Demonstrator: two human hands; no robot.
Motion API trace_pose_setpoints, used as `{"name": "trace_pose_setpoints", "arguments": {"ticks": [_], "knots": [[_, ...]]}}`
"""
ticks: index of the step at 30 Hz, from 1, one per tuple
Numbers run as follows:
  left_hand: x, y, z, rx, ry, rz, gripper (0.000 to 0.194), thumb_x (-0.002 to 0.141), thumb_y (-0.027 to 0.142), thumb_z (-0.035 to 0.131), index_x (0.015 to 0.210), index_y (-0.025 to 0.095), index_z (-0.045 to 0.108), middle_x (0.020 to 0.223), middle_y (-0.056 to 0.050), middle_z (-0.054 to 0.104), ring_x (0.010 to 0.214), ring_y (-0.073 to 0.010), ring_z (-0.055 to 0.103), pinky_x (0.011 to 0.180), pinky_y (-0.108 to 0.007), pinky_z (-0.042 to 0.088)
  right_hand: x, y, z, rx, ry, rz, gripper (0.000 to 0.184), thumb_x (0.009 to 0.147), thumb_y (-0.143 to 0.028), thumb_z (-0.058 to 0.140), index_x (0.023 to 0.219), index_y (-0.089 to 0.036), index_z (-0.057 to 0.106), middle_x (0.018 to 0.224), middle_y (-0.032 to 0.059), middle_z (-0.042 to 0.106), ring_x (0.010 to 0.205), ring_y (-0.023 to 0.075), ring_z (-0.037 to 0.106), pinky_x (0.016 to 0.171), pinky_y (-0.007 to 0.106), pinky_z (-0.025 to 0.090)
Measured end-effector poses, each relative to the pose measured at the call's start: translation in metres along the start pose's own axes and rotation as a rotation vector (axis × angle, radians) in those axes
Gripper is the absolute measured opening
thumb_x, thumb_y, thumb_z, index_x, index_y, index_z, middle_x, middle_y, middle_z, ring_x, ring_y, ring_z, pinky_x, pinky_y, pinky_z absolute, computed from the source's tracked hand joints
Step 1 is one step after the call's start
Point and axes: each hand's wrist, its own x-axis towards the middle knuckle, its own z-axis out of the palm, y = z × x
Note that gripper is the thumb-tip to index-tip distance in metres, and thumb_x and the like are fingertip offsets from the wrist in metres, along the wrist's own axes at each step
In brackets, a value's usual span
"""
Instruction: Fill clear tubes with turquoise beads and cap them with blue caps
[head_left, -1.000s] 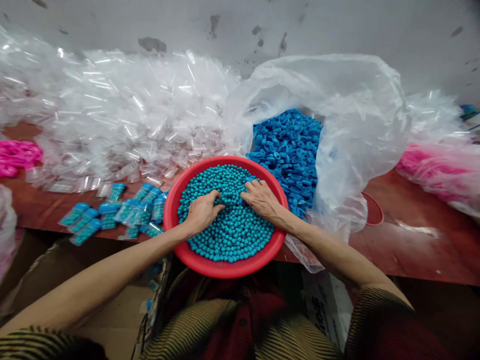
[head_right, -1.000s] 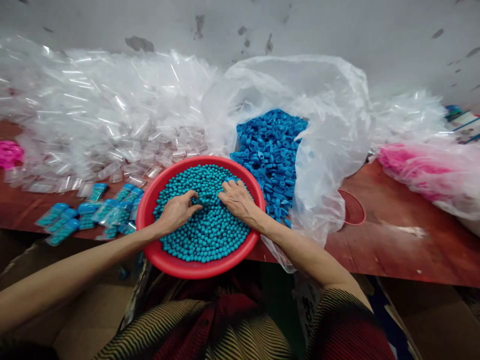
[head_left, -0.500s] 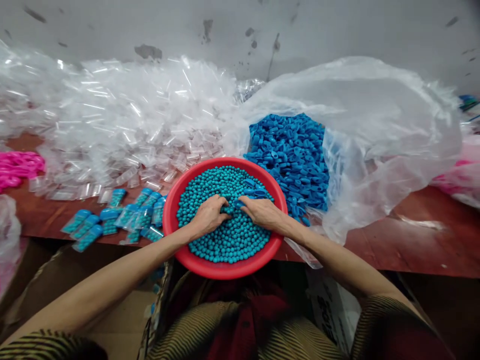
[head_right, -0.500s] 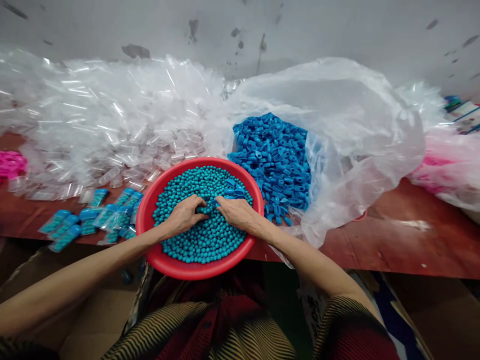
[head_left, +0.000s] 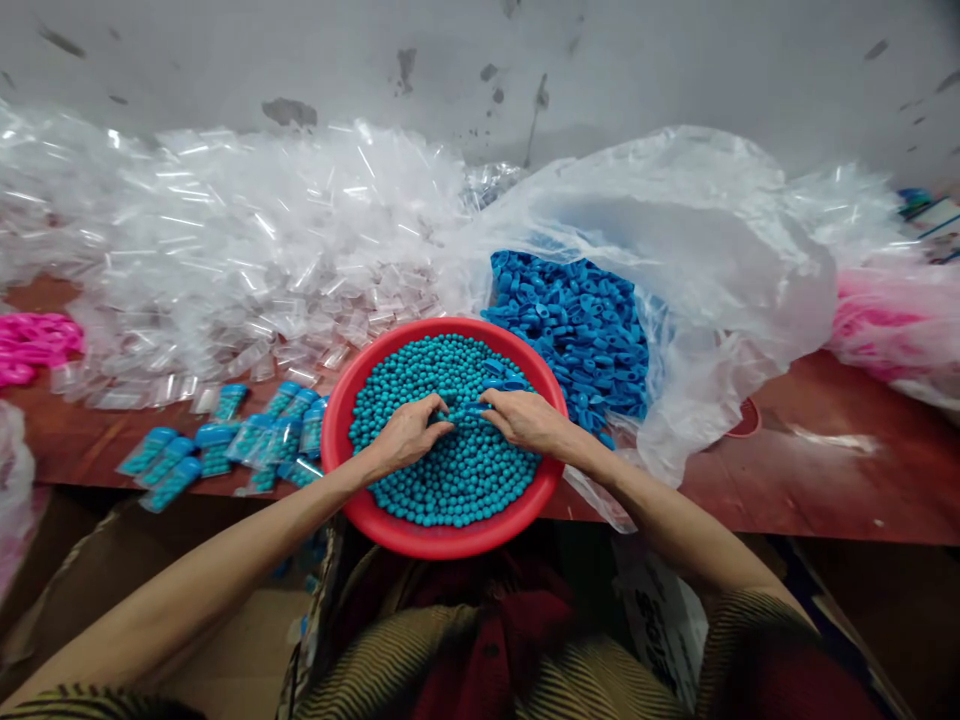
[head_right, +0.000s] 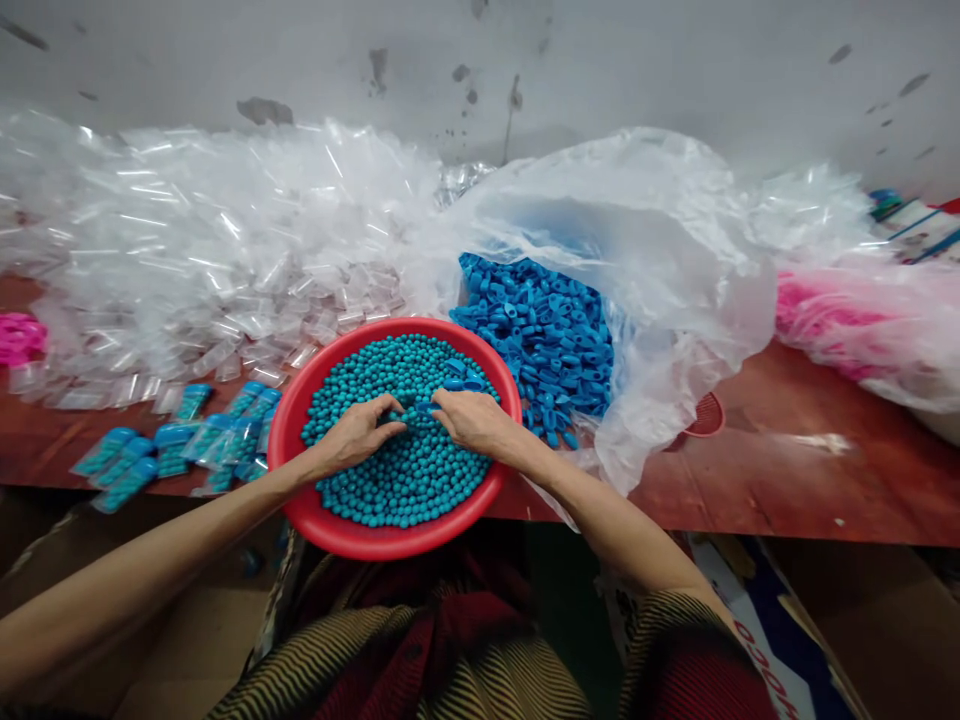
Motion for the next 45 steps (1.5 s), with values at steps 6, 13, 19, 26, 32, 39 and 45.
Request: {"name": "trace_pose_setpoints", "arguments": {"ticks": [6,13,19,26,32,39,45], "knots": [[-0.006,0.01,-0.001,-0.369,-0.033,-0.079,0.018,0.079,0.034,0.049,0.088,0.019,0.05,0.07,0.004,0.049,0.062,-0.0117,0.048,0.057,-0.025,0.043,0.009,-0.001,0.01,0.303,0.261,-0.092,0.029,0.089,-0.022,0.053,0.117,-0.016,0.056,0.111,0.009,0.066,0.1,0.0179,0.061,0.086,0.029,0.044],[-0.013,0.024,0.0,-0.669,-0.112,-0.196,0.027,0.078,0.041,0.053,0.089,0.018,0.046,0.061,0.006,0.049,0.052,-0.0103,0.051,0.043,-0.021,0.044,0.001,-0.012,0.018,0.204,0.209,-0.14,0.025,0.088,-0.013,0.045,0.111,-0.014,0.056,0.104,0.0112,0.063,0.092,0.0182,0.059,0.079,0.03,0.046],[-0.021,0.029,0.005,-0.827,-0.083,-0.18,0.043,0.075,0.04,0.06,0.108,0.017,0.043,0.064,0.007,0.049,0.045,-0.007,0.047,0.036,-0.017,0.038,-0.003,-0.017,0.02,0.479,0.284,-0.141,0.016,0.09,-0.019,0.046,0.097,-0.016,0.06,0.088,0.0063,0.066,0.08,0.0148,0.06,0.074,0.027,0.045],[-0.024,0.036,0.005,-0.866,-0.063,-0.156,0.058,0.077,0.036,0.061,0.127,0.018,0.037,0.071,0.005,0.053,0.047,-0.006,0.049,0.037,-0.016,0.038,-0.004,-0.016,0.018,0.773,0.33,-0.022,0.013,0.086,-0.025,0.052,0.08,-0.018,0.06,0.062,-0.0038,0.055,0.055,0.0088,0.05,0.055,0.021,0.039],[-0.022,0.041,0.005,-0.895,-0.05,-0.136,0.055,0.078,0.035,0.061,0.127,0.019,0.041,0.067,0.006,0.051,0.046,-0.0052,0.047,0.037,-0.016,0.034,-0.005,-0.015,0.004,0.737,0.327,-0.106,0.012,0.084,-0.021,0.053,0.077,-0.017,0.062,0.062,-0.0044,0.054,0.055,0.0074,0.046,0.056,0.02,0.036],[-0.024,0.051,0.006,-0.898,-0.033,-0.165,0.054,0.079,0.031,0.058,0.128,0.02,0.041,0.066,0.006,0.05,0.044,-0.0042,0.044,0.036,-0.016,0.03,-0.009,-0.016,0.001,0.688,0.342,-0.061,0.014,0.083,-0.021,0.053,0.071,-0.016,0.061,0.063,-0.0037,0.056,0.058,0.0077,0.047,0.058,0.02,0.036],[-0.027,0.05,0.004,-0.795,-0.053,-0.132,0.051,0.074,0.022,0.059,0.123,0.021,0.045,0.065,0.007,0.045,0.046,-0.0044,0.041,0.039,-0.016,0.035,-0.012,-0.014,0.002,0.752,0.289,-0.067,0.012,0.081,-0.019,0.054,0.072,-0.017,0.061,0.062,-0.0042,0.056,0.057,0.0074,0.046,0.056,0.02,0.036]]}}
